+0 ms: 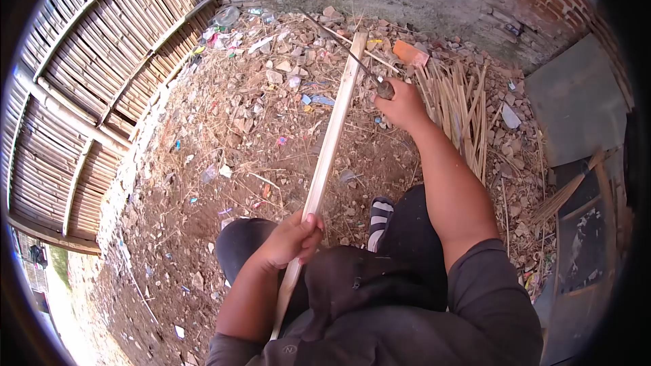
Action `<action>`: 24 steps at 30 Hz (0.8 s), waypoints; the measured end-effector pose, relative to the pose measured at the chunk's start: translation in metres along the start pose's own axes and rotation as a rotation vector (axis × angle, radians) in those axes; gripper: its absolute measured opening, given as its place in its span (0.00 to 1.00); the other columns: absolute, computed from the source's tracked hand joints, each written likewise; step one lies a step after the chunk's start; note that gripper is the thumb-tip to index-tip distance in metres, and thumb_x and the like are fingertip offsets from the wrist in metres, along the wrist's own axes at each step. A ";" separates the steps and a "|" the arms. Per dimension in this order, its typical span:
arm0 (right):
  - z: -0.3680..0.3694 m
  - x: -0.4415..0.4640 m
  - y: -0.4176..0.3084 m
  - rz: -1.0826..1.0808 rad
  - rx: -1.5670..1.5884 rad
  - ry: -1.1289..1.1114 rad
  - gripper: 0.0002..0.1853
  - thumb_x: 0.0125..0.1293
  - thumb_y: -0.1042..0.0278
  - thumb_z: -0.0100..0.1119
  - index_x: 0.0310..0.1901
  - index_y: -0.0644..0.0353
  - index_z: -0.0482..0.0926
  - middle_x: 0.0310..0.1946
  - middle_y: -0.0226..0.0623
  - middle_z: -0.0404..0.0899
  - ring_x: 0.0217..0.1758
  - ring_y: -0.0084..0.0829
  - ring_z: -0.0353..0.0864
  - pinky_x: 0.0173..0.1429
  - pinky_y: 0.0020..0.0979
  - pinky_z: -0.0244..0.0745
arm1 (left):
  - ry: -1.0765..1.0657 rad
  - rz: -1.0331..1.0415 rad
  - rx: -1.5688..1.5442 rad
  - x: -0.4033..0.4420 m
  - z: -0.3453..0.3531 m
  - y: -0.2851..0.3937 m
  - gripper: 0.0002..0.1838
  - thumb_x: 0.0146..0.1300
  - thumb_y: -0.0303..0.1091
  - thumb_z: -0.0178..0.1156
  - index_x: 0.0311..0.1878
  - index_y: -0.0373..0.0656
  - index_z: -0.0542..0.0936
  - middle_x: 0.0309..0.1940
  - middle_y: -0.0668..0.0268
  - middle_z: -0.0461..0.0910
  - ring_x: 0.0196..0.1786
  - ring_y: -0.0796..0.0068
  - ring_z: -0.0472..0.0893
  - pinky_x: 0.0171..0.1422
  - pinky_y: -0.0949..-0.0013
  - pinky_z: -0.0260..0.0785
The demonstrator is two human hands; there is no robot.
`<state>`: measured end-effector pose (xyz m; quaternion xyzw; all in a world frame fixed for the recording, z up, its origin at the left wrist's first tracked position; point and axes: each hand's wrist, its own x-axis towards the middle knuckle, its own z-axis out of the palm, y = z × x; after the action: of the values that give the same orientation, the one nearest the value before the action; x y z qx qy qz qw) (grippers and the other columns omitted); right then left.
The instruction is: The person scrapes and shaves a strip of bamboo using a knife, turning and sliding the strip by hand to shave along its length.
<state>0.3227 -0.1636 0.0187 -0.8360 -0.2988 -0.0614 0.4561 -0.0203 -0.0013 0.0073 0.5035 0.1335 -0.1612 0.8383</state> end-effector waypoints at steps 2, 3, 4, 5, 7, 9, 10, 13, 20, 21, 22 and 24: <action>-0.009 -0.005 -0.015 -0.115 -0.086 -0.133 0.14 0.57 0.62 0.70 0.42 0.59 0.83 0.30 0.46 0.85 0.35 0.48 0.86 0.42 0.45 0.79 | 0.004 0.007 0.009 0.002 0.000 -0.001 0.16 0.83 0.51 0.47 0.50 0.48 0.73 0.23 0.73 0.62 0.17 0.81 0.61 0.20 0.73 0.59; -0.012 -0.008 -0.023 -0.170 -0.130 -0.202 0.14 0.57 0.62 0.70 0.42 0.59 0.83 0.30 0.45 0.85 0.35 0.48 0.86 0.42 0.45 0.79 | -0.003 0.004 0.003 0.002 0.000 0.001 0.16 0.83 0.51 0.47 0.51 0.48 0.73 0.23 0.73 0.62 0.18 0.81 0.61 0.21 0.73 0.60; -0.011 -0.007 -0.024 -0.153 -0.153 -0.179 0.14 0.58 0.62 0.70 0.42 0.59 0.83 0.30 0.45 0.85 0.36 0.49 0.86 0.43 0.46 0.79 | -0.009 0.000 -0.003 0.002 0.000 0.002 0.16 0.83 0.51 0.47 0.51 0.48 0.73 0.23 0.73 0.62 0.18 0.81 0.62 0.21 0.73 0.60; -0.010 -0.006 -0.024 -0.136 -0.175 -0.160 0.14 0.58 0.61 0.70 0.42 0.59 0.83 0.30 0.45 0.85 0.36 0.49 0.86 0.43 0.46 0.79 | -0.012 -0.006 -0.014 0.001 0.000 0.001 0.16 0.83 0.50 0.47 0.51 0.48 0.73 0.23 0.73 0.62 0.18 0.81 0.62 0.21 0.73 0.60; -0.001 -0.002 -0.012 0.022 -0.152 -0.119 0.13 0.59 0.61 0.72 0.38 0.60 0.81 0.26 0.39 0.84 0.31 0.43 0.86 0.39 0.41 0.80 | 0.060 0.015 0.043 0.002 -0.001 -0.003 0.17 0.83 0.51 0.47 0.52 0.47 0.73 0.23 0.73 0.63 0.18 0.81 0.62 0.21 0.74 0.61; -0.001 0.002 -0.004 0.275 0.173 -0.111 0.13 0.60 0.61 0.72 0.35 0.60 0.79 0.25 0.35 0.82 0.27 0.35 0.83 0.35 0.36 0.78 | 0.113 0.062 0.088 0.008 -0.005 -0.002 0.19 0.82 0.52 0.48 0.53 0.45 0.74 0.24 0.73 0.64 0.19 0.81 0.63 0.22 0.74 0.62; 0.000 0.003 -0.001 0.401 0.334 -0.114 0.13 0.61 0.61 0.72 0.33 0.59 0.78 0.24 0.33 0.81 0.24 0.30 0.82 0.33 0.34 0.77 | 0.152 0.082 0.080 0.008 -0.006 0.002 0.19 0.82 0.52 0.48 0.53 0.45 0.74 0.24 0.73 0.65 0.19 0.81 0.63 0.22 0.75 0.62; 0.003 -0.003 0.003 0.358 0.711 -0.182 0.13 0.65 0.64 0.71 0.31 0.55 0.74 0.22 0.25 0.75 0.21 0.20 0.74 0.28 0.28 0.69 | 0.273 0.172 0.034 0.010 -0.008 0.022 0.20 0.82 0.52 0.47 0.54 0.43 0.74 0.25 0.73 0.66 0.19 0.82 0.64 0.22 0.75 0.62; 0.000 -0.007 -0.004 0.245 0.724 -0.251 0.11 0.68 0.64 0.69 0.33 0.53 0.74 0.22 0.23 0.73 0.21 0.18 0.72 0.29 0.26 0.68 | 0.624 0.611 0.291 -0.029 0.005 0.178 0.20 0.84 0.49 0.46 0.58 0.40 0.74 0.27 0.73 0.67 0.20 0.85 0.62 0.24 0.76 0.60; -0.001 -0.008 -0.005 0.233 0.708 -0.252 0.11 0.68 0.64 0.69 0.34 0.53 0.75 0.22 0.23 0.73 0.21 0.18 0.72 0.28 0.27 0.69 | 0.626 0.716 0.357 -0.044 0.008 0.206 0.22 0.83 0.49 0.47 0.59 0.37 0.74 0.28 0.74 0.67 0.20 0.86 0.61 0.24 0.77 0.59; -0.001 -0.008 -0.006 0.221 0.693 -0.249 0.11 0.68 0.65 0.69 0.34 0.53 0.75 0.21 0.23 0.73 0.21 0.18 0.72 0.28 0.27 0.69 | 0.664 0.823 0.417 -0.060 0.017 0.232 0.24 0.83 0.48 0.47 0.62 0.34 0.72 0.28 0.75 0.66 0.20 0.88 0.60 0.23 0.78 0.58; 0.000 -0.007 -0.006 0.226 0.659 -0.255 0.11 0.68 0.64 0.70 0.35 0.53 0.76 0.20 0.24 0.73 0.21 0.18 0.71 0.28 0.28 0.70 | 0.543 0.992 0.486 -0.106 0.016 0.292 0.27 0.82 0.48 0.50 0.66 0.31 0.70 0.29 0.76 0.66 0.21 0.90 0.60 0.23 0.80 0.58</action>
<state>0.3138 -0.1647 0.0204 -0.6731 -0.2625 0.1934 0.6638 0.0017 0.1279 0.2890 0.7052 0.0513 0.3564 0.6108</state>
